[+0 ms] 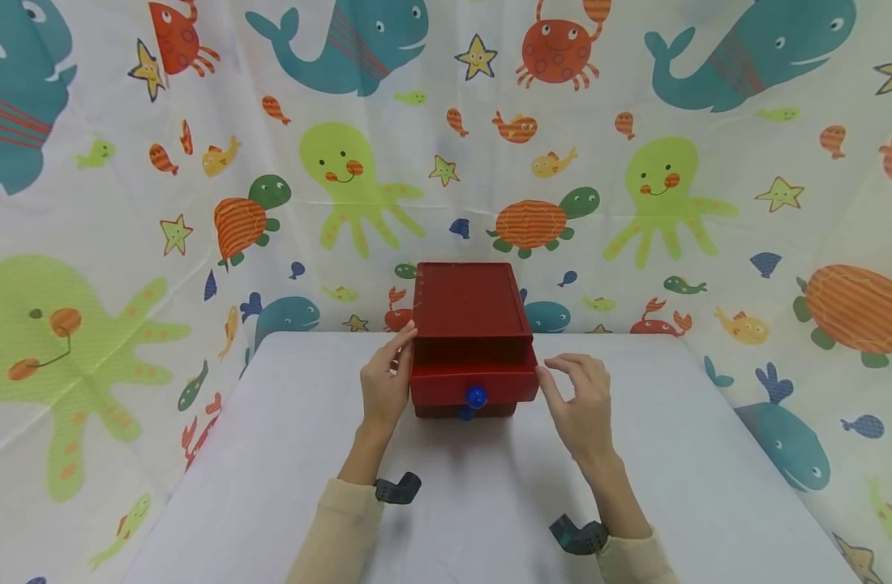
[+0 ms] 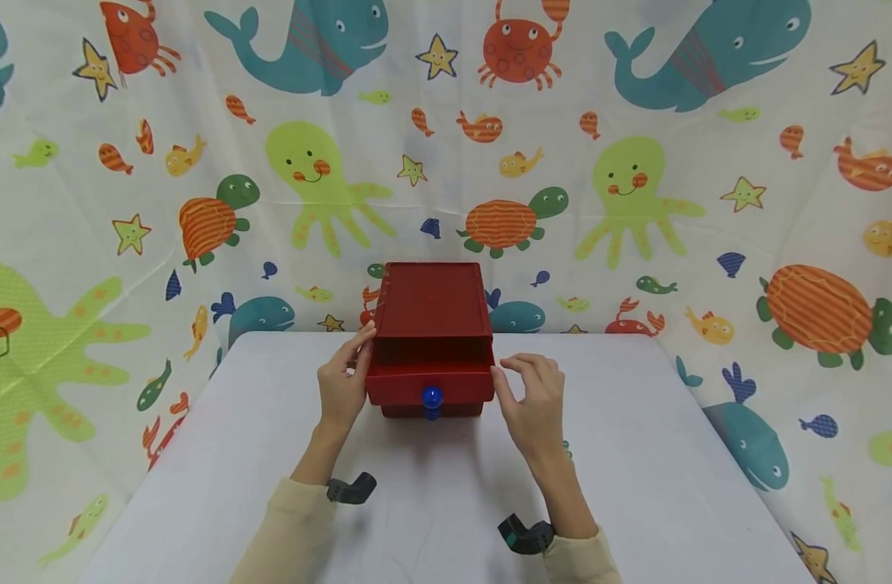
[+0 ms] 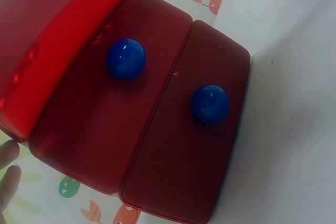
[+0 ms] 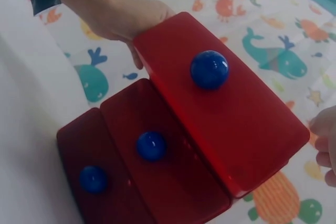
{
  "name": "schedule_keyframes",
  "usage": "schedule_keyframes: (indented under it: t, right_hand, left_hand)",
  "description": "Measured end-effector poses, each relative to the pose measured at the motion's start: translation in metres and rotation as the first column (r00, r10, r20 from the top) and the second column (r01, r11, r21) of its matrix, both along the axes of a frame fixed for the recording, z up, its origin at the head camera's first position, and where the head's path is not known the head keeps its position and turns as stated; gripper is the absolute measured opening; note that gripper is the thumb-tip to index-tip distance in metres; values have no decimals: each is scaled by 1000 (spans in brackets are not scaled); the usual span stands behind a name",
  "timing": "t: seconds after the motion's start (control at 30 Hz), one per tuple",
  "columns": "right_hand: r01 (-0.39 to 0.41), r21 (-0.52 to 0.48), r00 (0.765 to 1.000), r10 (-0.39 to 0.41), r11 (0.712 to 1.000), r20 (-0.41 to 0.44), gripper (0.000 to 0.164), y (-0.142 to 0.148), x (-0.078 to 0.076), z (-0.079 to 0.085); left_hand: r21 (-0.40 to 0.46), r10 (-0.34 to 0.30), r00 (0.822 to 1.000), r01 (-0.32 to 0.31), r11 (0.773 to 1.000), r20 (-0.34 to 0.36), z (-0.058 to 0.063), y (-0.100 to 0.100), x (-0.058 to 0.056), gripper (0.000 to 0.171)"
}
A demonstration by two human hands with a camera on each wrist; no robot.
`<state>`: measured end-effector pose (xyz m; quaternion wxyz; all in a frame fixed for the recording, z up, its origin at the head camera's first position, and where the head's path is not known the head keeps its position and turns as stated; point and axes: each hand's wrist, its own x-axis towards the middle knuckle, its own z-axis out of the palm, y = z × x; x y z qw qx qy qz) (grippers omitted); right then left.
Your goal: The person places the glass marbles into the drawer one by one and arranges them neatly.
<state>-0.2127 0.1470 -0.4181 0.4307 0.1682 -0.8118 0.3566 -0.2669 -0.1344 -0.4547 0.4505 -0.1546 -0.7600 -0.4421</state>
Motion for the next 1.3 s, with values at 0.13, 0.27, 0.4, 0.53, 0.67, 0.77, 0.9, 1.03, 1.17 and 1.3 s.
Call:
schedule_keyframes:
  t: [0.13,0.27,0.4,0.53,0.67,0.77,0.9,1.03,1.17,1.3]
  right_hand:
    - [11,-3,1000,-11,1000,-9,22,3,1,-1]
    - [18,-3,1000,-18,1000,-11,20,6,1,-4]
    - [28,2,1000,-28,1000,-10,20,8,2,-4]
    - [32,3,999,-32,999,8,20,10,4,-5]
    - [38,3,999,-38,999,29,20,11,6,-5]
    - [46,3,999,-46,999,16,19,12,6,-7]
    - [46,-3,999,-46,999,-16,18,13,5,-10]
    - [49,-10,999,-49,999,-11,17,15,6,-12]
    - [60,-11,998,-60,998,5,17,17,7,-14]
    - [65,-12,998,-64,998,5,17,19,7,-17]
  left_hand:
    - [5,-4,1000,4,1000,4,1,1,1,31]
    - [8,-1,1000,1,1000,17,2,1,2,31]
    - [1,8,1000,-8,1000,25,2,0,2,31]
    - [-2,7,1000,-7,1000,27,2,0,2,30]
    - [5,-2,999,2,1000,36,3,0,3,29]
    - [6,-1,999,1,1000,32,3,0,2,29]
    - [3,13,1000,-13,1000,17,2,1,1,30]
    - [4,20,1000,-20,1000,14,1,1,1,30]
    - [8,16,1000,-16,1000,21,2,0,1,30]
    - [9,12,1000,-12,1000,19,1,0,1,30]
